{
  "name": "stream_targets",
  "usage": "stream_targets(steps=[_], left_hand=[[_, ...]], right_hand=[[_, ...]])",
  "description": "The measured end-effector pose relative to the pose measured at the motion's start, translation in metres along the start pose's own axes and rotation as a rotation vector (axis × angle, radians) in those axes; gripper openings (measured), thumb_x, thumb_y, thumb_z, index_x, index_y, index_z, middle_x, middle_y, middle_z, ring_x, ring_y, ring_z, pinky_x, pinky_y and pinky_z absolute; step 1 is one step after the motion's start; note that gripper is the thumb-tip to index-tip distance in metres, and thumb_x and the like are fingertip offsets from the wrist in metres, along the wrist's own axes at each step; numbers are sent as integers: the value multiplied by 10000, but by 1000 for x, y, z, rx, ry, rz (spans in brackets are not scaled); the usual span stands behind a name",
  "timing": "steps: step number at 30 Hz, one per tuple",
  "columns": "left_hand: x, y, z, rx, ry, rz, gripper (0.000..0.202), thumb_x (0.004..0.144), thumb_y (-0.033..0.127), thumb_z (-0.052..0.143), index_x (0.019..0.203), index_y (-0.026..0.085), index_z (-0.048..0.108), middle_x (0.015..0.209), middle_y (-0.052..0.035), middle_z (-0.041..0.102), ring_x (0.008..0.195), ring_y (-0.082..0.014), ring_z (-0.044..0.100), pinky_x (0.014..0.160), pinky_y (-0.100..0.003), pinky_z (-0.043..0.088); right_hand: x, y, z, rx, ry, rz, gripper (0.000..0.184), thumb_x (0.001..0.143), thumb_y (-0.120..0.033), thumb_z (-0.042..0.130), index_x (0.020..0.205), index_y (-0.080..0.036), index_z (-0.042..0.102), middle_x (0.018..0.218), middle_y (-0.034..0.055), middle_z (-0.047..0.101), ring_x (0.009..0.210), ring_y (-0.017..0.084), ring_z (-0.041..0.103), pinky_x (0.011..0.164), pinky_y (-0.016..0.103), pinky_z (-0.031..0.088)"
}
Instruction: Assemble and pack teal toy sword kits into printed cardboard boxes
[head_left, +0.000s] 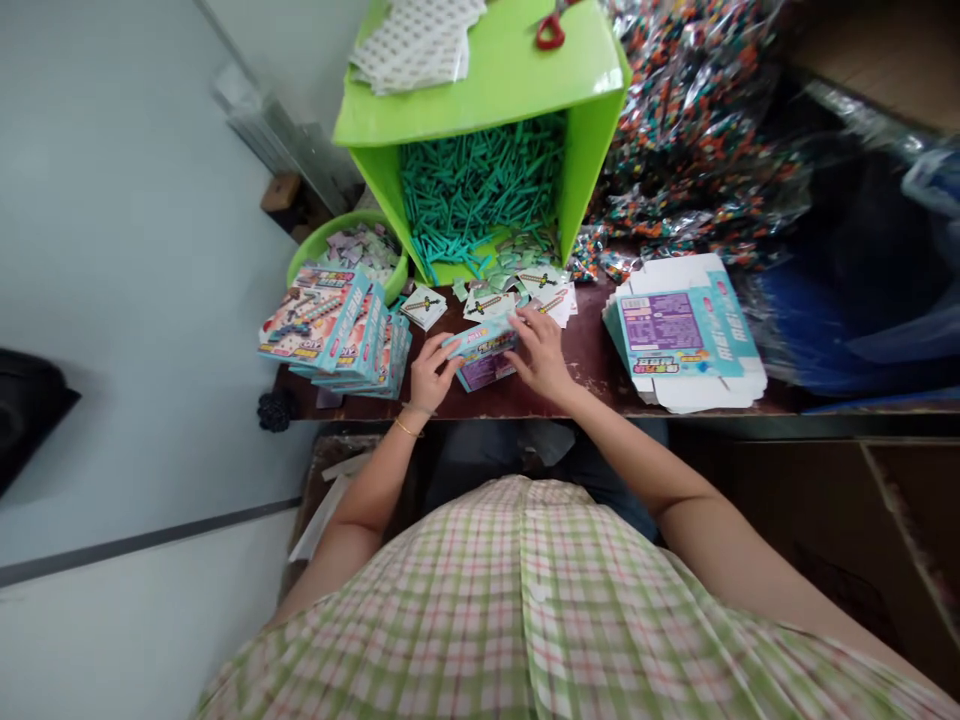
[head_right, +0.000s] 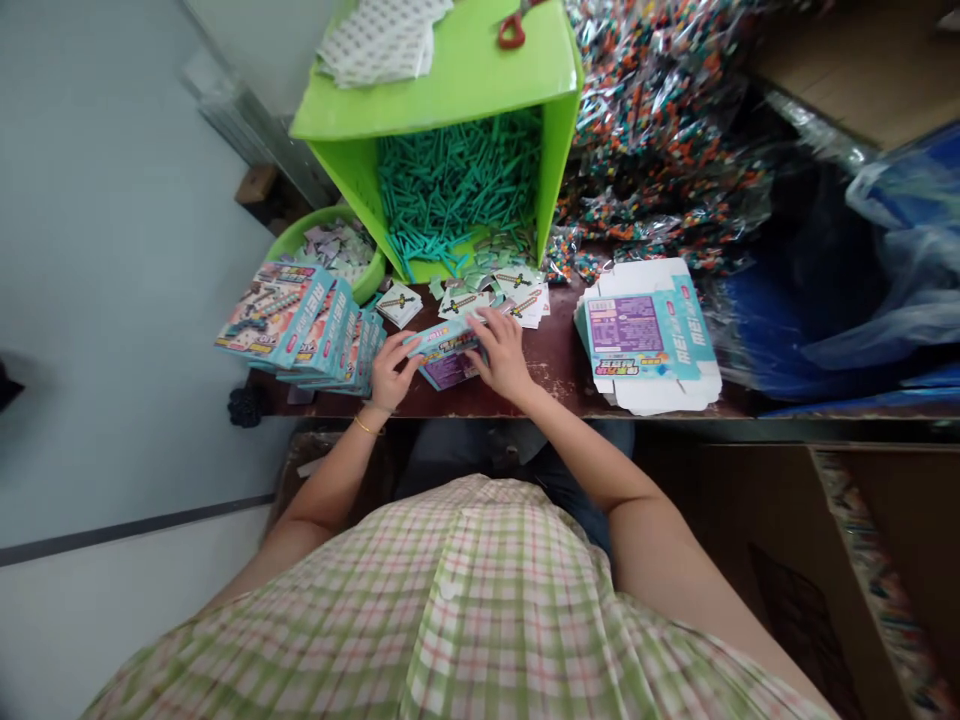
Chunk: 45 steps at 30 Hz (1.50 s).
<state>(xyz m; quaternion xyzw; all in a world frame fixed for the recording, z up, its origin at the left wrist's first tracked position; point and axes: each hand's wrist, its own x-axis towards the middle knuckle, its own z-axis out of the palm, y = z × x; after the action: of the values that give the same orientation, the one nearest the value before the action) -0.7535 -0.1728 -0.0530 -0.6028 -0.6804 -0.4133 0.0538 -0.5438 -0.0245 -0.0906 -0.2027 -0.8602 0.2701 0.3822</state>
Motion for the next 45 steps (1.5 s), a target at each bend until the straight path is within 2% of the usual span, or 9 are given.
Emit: stream_targets(steps=[4, 9, 14, 19, 22, 27, 32, 40, 45], left_hand=[[-23, 54, 8, 43, 87, -88, 365, 988, 473, 674, 1242, 222, 747, 1214, -119, 726, 1157, -250, 707, 1058, -424, 582], [-43, 108, 34, -173, -214, -4, 399, 1032, 466, 597, 1354, 248, 687, 1307, -120, 721, 1220, -237, 703, 1046, -399, 599], [-58, 85, 42, -32, -216, -232, 580, 929, 458, 751, 1457, 250, 631, 1534, -168, 609, 1467, -345, 550, 1221, -554, 462], [-65, 69, 25, -317, -274, -446, 576, 978, 527, 660, 1454, 203, 643, 1349, -141, 754, 1191, -304, 750, 1031, -465, 625], [-37, 64, -26, -264, -125, -346, 545, 997, 574, 618, 1419, 235, 681, 1365, -98, 755, 1200, -272, 750, 1037, -414, 623], [40, 14, -181, 147, 234, -313, 587, 977, 623, 619, 1343, 177, 728, 1321, -112, 772, 1231, -284, 718, 1114, -443, 566], [69, -50, -256, 226, 108, -515, 565, 797, 649, 791, 1078, 160, 817, 1076, -122, 831, 997, -261, 738, 1043, -440, 579], [52, -46, -232, 435, 456, -352, 461, 926, 588, 696, 1139, 188, 782, 1209, -168, 748, 1207, -300, 675, 1164, -510, 491], [25, 20, -130, 411, 340, -37, 334, 1040, 434, 568, 1251, 243, 743, 1311, -120, 719, 1311, -277, 639, 1215, -512, 449]], right_hand=[[-58, -28, 11, 220, 110, 198, 795, 968, -578, 629, 1620, -195, 383, 1621, 218, 466, 1524, 342, 445, 1240, 570, 390], [-94, -43, 23, 524, 162, 565, 630, 807, -643, 745, 1228, -185, 647, 1183, 154, 742, 1114, 319, 699, 1031, 518, 560], [-82, -16, 1, 916, 316, 907, 531, 735, -620, 768, 1072, -224, 664, 1089, 69, 775, 989, 268, 738, 920, 445, 606], [-90, -28, -9, 1060, 128, 897, 558, 793, -663, 732, 1182, -266, 683, 1198, 85, 774, 1064, 296, 758, 911, 455, 638], [-96, -40, -6, 1088, -33, 730, 614, 864, -699, 665, 1327, -297, 651, 1293, 103, 745, 1041, 282, 770, 878, 457, 653], [-94, -45, -5, 1079, -145, 728, 569, 789, -681, 808, 1164, -256, 765, 1120, 98, 801, 951, 252, 774, 894, 421, 636], [-98, -36, -1, 1030, -171, 815, 627, 668, -745, 863, 1028, -234, 822, 1046, 108, 815, 911, 276, 769, 842, 425, 640], [-118, -27, -2, 968, -257, 822, 651, 661, -794, 834, 992, -234, 831, 1059, 121, 812, 910, 295, 769, 788, 416, 641], [-120, -29, 2, 919, -316, 822, 682, 646, -820, 815, 981, -226, 829, 1041, 128, 813, 892, 296, 766, 816, 436, 638]])
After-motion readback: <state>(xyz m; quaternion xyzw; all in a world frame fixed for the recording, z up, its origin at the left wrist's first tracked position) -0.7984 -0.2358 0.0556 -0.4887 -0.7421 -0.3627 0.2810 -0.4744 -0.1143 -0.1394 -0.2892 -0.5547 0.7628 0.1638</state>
